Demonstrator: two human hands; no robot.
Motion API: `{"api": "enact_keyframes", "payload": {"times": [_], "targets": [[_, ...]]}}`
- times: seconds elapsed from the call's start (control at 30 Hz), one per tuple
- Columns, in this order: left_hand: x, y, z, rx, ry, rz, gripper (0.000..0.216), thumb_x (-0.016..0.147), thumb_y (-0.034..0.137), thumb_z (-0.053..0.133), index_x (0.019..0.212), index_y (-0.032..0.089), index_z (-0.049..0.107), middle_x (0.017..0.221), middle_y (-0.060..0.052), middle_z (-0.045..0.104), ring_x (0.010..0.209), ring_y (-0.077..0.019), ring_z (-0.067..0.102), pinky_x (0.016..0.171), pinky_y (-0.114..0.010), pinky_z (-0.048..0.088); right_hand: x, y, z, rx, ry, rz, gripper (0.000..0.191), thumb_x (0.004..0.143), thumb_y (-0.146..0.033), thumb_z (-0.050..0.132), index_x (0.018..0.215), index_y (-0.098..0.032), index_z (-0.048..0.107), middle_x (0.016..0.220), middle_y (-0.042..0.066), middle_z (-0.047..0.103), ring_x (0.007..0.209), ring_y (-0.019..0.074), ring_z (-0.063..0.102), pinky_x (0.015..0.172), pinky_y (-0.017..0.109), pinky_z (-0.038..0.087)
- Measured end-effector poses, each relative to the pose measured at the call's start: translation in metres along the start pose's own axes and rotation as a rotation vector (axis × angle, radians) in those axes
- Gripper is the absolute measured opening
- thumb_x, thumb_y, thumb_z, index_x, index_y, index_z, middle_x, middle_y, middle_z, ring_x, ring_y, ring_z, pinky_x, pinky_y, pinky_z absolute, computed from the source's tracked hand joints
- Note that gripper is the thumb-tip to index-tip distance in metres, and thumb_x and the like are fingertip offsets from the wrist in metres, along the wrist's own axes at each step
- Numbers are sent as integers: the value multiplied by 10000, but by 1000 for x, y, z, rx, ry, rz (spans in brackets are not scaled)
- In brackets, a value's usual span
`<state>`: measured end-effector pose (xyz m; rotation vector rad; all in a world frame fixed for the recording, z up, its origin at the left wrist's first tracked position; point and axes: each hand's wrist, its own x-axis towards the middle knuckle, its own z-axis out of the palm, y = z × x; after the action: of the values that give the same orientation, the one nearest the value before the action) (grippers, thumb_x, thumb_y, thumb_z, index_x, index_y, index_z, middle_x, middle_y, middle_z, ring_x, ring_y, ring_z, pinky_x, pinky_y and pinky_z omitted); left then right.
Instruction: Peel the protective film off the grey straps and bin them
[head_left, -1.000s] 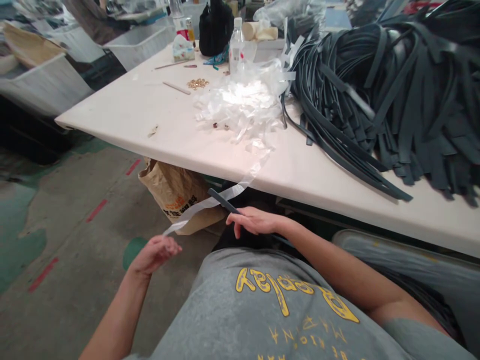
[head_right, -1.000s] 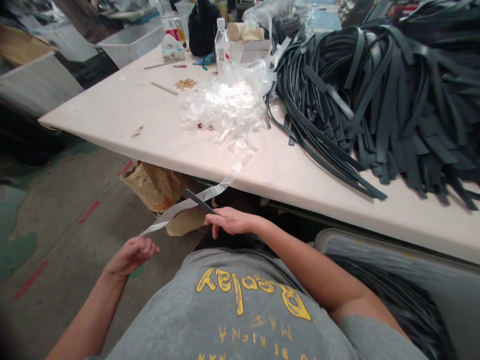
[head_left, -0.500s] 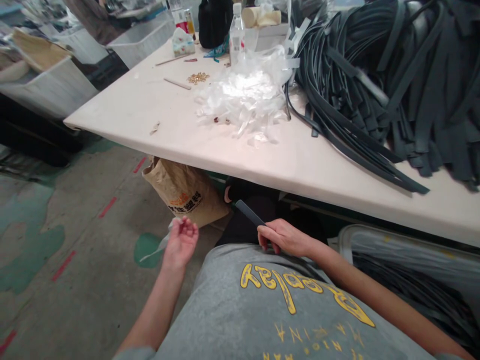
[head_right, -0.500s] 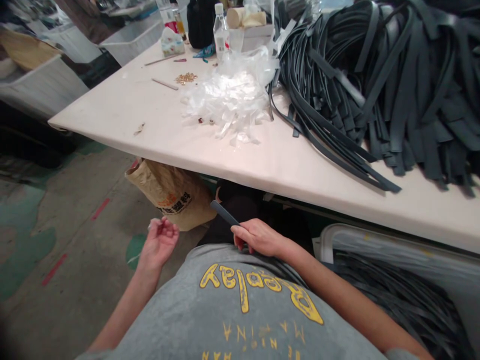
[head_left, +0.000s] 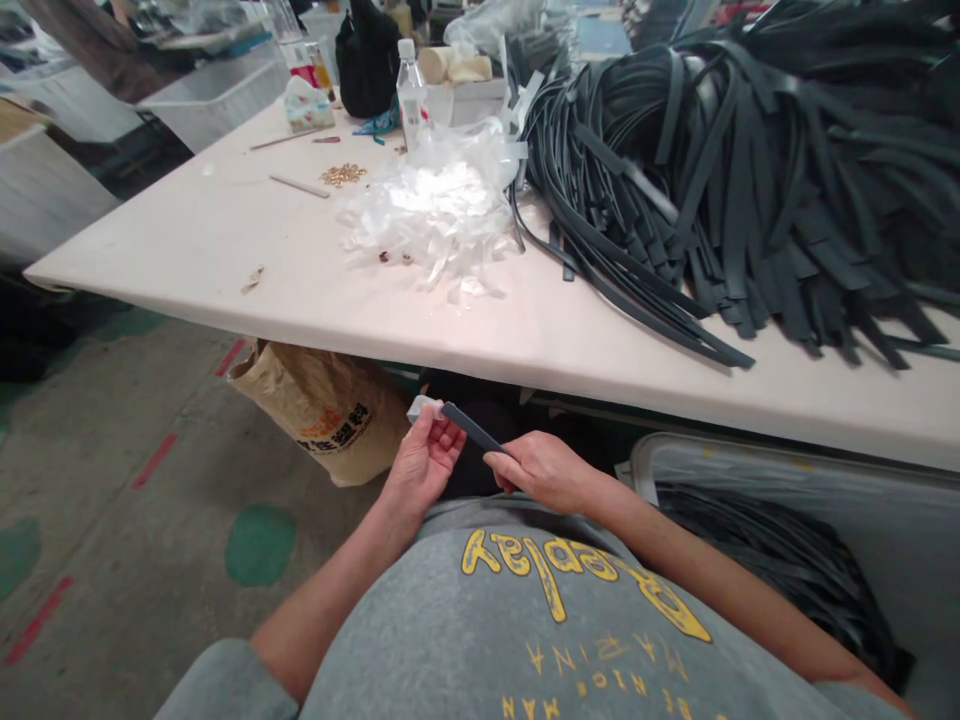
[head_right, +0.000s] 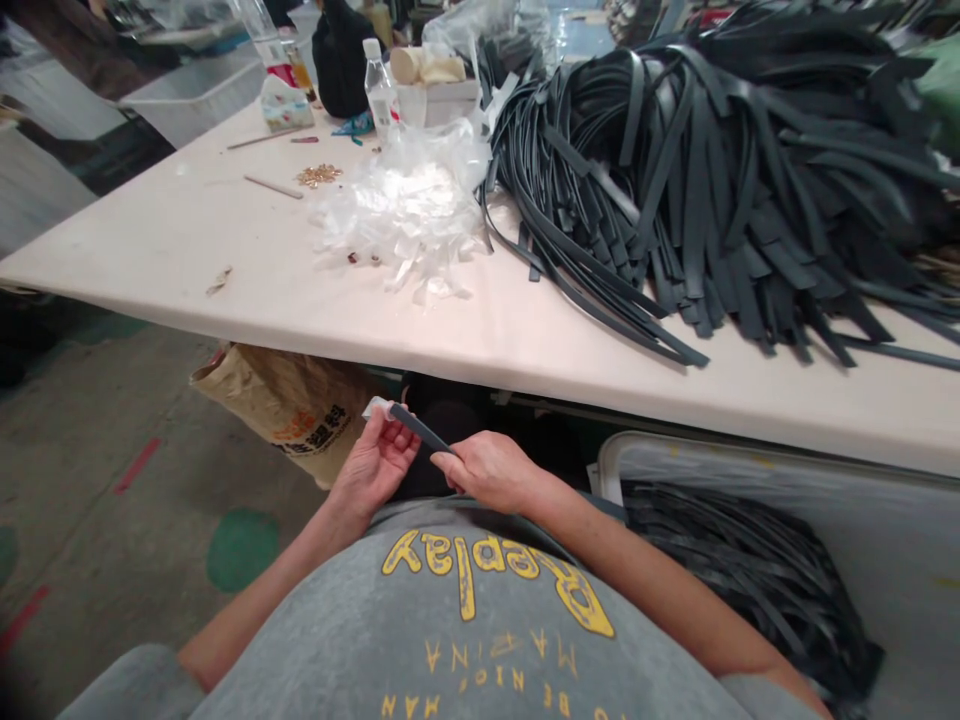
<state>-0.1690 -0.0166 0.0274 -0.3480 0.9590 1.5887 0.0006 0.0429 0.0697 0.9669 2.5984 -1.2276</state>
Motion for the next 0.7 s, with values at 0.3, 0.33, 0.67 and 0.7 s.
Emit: {"api": "enact_keyframes", "payload": {"times": [0.3,0.33,0.67,0.7], "targets": [[9,-15,-15,47,-18,-27,98,901,206,620,847,151,681,787,-36,732,689,-118,681,701,-250,544,18,6,5,263,-229,105,414,977,-348,362,789,-143,669,684,35,698,425,103,549,474,215,387],[11,-14,-17,39,-3,-17,91,902,198,617,855,151,680,792,-33,730,687,-116,679,690,-246,542,15,7,2,277,-203,99,366,973,-350,388,860,-148,671,717,31,707,441,104,566,479,213,401],[8,-22,-14,30,-32,-125,81,865,215,667,831,141,666,766,-44,712,697,-131,678,724,-269,557,9,-5,-16,-94,184,30,367,928,-206,515,1290,-220,570,718,-3,714,700,174,664,661,262,440],[8,-24,-13,41,-50,-127,75,864,207,668,840,136,667,771,-47,714,702,-131,680,723,-265,558,13,-6,-15,-111,176,27,379,930,-225,524,1307,-207,559,789,23,735,750,190,678,685,273,452]]}}
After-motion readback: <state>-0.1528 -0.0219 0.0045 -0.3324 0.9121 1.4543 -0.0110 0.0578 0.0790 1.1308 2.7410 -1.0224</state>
